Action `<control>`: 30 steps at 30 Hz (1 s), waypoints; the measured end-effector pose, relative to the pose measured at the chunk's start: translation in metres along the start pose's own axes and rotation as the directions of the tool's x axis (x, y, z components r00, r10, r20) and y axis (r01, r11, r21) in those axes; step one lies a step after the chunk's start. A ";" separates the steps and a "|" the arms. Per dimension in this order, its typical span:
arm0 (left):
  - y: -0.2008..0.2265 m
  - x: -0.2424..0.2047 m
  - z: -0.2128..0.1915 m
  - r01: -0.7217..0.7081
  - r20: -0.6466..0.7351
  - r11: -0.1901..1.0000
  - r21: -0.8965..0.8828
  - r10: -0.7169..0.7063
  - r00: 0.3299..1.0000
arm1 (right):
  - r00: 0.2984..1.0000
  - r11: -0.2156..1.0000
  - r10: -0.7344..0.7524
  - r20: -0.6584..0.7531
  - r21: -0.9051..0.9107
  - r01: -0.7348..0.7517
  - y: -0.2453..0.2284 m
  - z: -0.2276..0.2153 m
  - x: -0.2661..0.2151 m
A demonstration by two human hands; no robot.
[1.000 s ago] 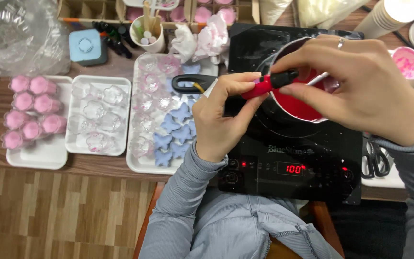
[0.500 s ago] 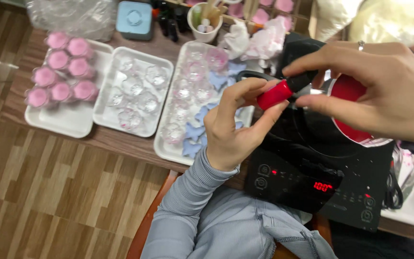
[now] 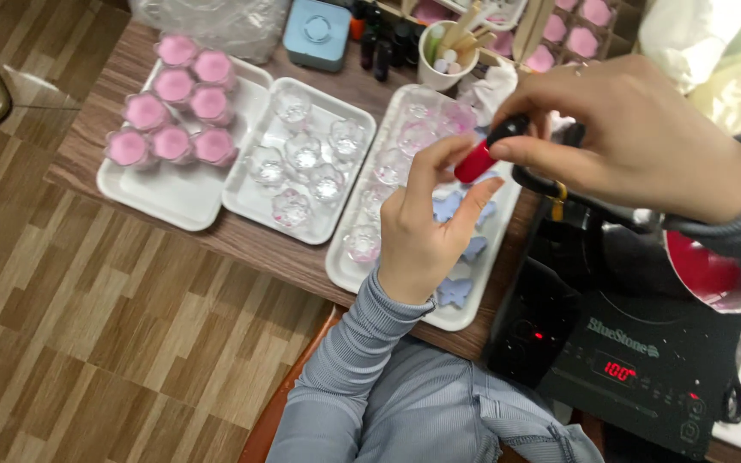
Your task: The recorder prepares wax by mixing dye and pouring it into flower-shaped silicone molds.
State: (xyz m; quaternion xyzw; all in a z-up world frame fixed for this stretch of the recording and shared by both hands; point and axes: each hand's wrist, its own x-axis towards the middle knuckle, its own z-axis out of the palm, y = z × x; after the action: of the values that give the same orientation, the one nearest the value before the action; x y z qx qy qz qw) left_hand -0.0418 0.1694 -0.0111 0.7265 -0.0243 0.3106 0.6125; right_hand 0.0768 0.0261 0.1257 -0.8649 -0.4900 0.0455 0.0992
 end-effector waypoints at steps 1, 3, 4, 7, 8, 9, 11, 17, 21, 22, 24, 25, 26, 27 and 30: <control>-0.002 0.004 -0.006 -0.002 -0.007 1.000 0.004 0.002 1.000 | 1.000 1.000 -0.008 0.000 -0.001 0.008 0.002 0.002 0.009; -0.006 0.012 -0.018 -0.015 0.013 0.992 0.129 0.013 1.000 | 0.989 0.990 -0.133 -0.064 0.030 0.135 0.008 0.007 0.028; -0.010 0.012 -0.023 -0.016 0.008 0.991 0.133 0.015 1.000 | 0.988 0.989 -0.140 -0.065 0.029 0.142 0.009 0.007 0.040; -0.022 0.011 -0.035 -0.024 0.009 0.966 0.256 0.022 1.000 | 0.963 0.975 -0.214 -0.161 -0.089 0.202 0.020 0.012 0.074; -0.026 0.011 -0.039 0.009 0.016 0.966 0.260 -0.014 1.000 | 0.966 0.979 -0.200 -0.166 -0.079 0.189 0.027 0.016 0.083; -0.029 0.010 -0.042 0.041 0.022 0.964 0.264 -0.049 0.999 | 0.967 0.982 -0.187 -0.171 -0.070 0.177 0.034 0.019 0.093; -0.032 0.011 -0.049 0.065 0.014 0.959 0.276 -0.072 0.997 | 0.996 0.999 0.022 -0.083 -0.026 -0.024 0.024 0.020 0.110; -0.053 0.012 -0.065 0.096 -0.008 0.943 0.318 -0.099 0.995 | 0.997 0.991 -0.021 -0.077 -0.133 0.011 0.090 0.066 0.159; -0.062 0.015 -0.069 0.118 0.037 0.937 0.328 -0.138 0.990 | 0.989 0.979 -0.070 -0.132 -0.200 0.043 0.139 0.105 0.187; -0.065 0.018 -0.069 0.119 0.034 0.937 0.329 -0.138 0.990 | 0.989 0.979 -0.073 -0.131 -0.200 0.045 0.137 0.107 0.192; -0.070 0.021 -0.070 0.140 0.077 0.934 0.329 -0.174 0.982 | 0.994 0.978 -0.020 -0.107 -0.210 -0.003 0.134 0.114 0.202; -0.075 0.021 -0.070 0.143 0.074 0.933 0.331 -0.177 0.981 | 0.994 0.978 -0.023 -0.104 -0.209 0.001 0.133 0.117 0.204; -0.079 0.022 -0.069 0.113 0.082 0.932 0.344 -0.150 0.985 | 0.993 0.972 -0.052 -0.110 -0.233 0.025 0.133 0.119 0.205; -0.084 0.024 -0.068 0.080 0.093 0.931 0.356 -0.120 0.988 | 0.990 0.965 -0.080 -0.118 -0.259 0.047 0.134 0.121 0.206; -0.089 0.030 -0.067 0.092 0.105 0.928 0.360 -0.139 0.985 | 1.000 0.974 0.003 -0.021 -0.228 -0.008 0.133 0.129 0.214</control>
State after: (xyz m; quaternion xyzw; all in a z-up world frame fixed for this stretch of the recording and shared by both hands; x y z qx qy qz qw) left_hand -0.0085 0.2625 -0.0703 0.8434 0.0355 0.2258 0.4862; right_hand 0.2761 0.1592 -0.0253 -0.8722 -0.4887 -0.0199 0.0041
